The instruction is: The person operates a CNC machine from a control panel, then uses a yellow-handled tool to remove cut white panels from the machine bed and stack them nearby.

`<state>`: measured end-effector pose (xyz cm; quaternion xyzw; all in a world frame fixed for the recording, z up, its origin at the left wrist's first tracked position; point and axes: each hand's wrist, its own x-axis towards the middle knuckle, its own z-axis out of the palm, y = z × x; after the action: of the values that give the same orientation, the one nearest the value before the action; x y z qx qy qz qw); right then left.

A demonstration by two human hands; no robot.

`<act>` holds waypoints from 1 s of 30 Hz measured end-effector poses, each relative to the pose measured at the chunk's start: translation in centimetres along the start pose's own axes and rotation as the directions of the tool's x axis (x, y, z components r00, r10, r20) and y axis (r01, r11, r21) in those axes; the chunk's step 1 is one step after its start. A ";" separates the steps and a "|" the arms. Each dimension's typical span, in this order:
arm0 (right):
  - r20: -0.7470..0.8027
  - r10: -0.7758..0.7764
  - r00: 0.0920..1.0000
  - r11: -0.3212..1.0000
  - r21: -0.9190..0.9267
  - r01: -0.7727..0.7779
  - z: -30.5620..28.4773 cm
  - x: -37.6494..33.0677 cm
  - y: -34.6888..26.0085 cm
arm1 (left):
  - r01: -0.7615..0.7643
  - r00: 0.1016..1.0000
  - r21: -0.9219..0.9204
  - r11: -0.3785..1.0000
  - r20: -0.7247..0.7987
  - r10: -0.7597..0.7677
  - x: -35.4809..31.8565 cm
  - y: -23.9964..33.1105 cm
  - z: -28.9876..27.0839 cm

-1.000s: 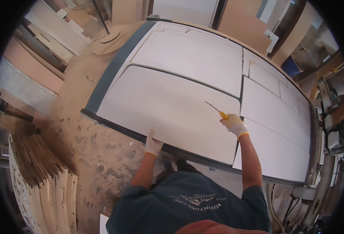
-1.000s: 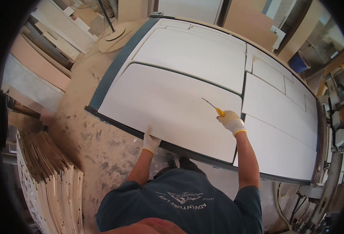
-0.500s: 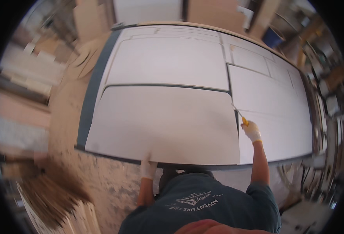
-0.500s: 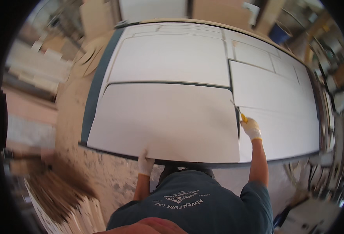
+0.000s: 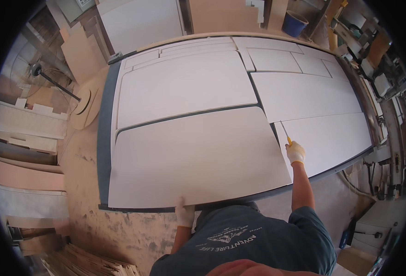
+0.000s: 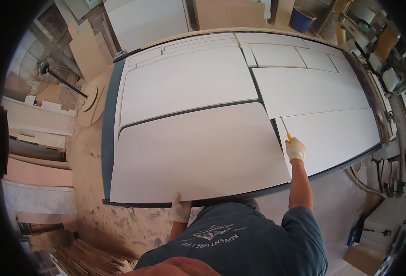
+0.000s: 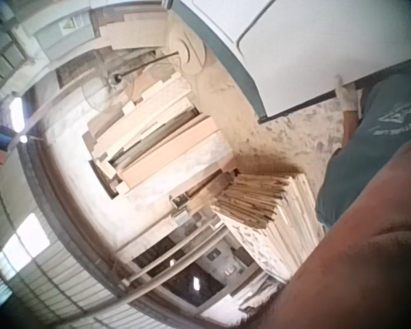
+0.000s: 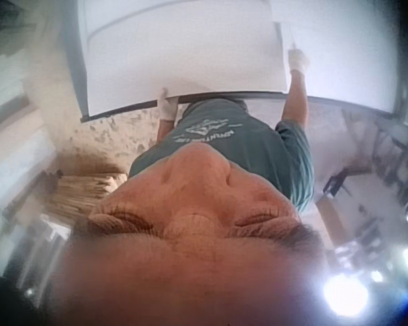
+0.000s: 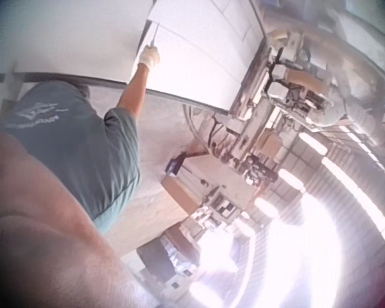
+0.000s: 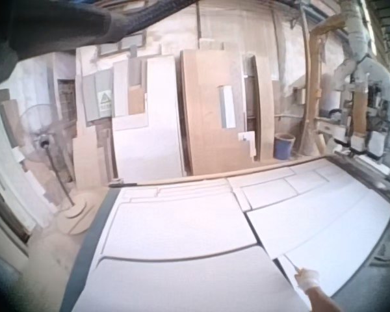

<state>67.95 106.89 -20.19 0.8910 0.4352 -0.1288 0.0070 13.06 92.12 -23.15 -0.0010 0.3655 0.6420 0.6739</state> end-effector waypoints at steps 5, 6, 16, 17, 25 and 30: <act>0.017 0.012 1.000 0.997 0.070 -0.013 1.7 2.2 -1.7 | 0.003 1.000 0.004 1.000 -0.010 -0.003 -0.3 0.4 1.1; 0.024 0.025 0.999 0.998 0.051 -0.026 2.2 2.6 -2.2 | 0.006 1.000 0.012 1.000 -0.024 -0.006 -0.4 0.5 1.4; 0.060 0.138 0.989 0.961 0.235 -0.148 3.0 3.3 -4.5 | 0.003 1.000 0.026 1.000 -0.015 -0.002 -1.0 1.3 3.4; 0.018 0.087 0.996 0.968 0.233 -0.089 2.3 2.8 -5.0 | 0.013 1.000 0.023 1.000 -0.007 -0.012 -0.9 1.4 3.3; 0.125 -0.253 0.959 0.968 0.042 0.249 -4.2 1.7 -13.8 | 0.051 0.998 -0.020 0.999 -0.038 -0.052 -0.8 1.2 2.8; -0.047 -0.144 0.988 0.986 0.078 0.147 -3.6 2.6 -9.5 | 0.045 0.998 -0.018 0.999 -0.033 -0.046 -0.9 1.2 2.8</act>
<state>62.89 115.25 -16.37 0.8588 0.4937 -0.1283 -0.0475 13.49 92.91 -20.09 -0.0261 0.3710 0.6296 0.6822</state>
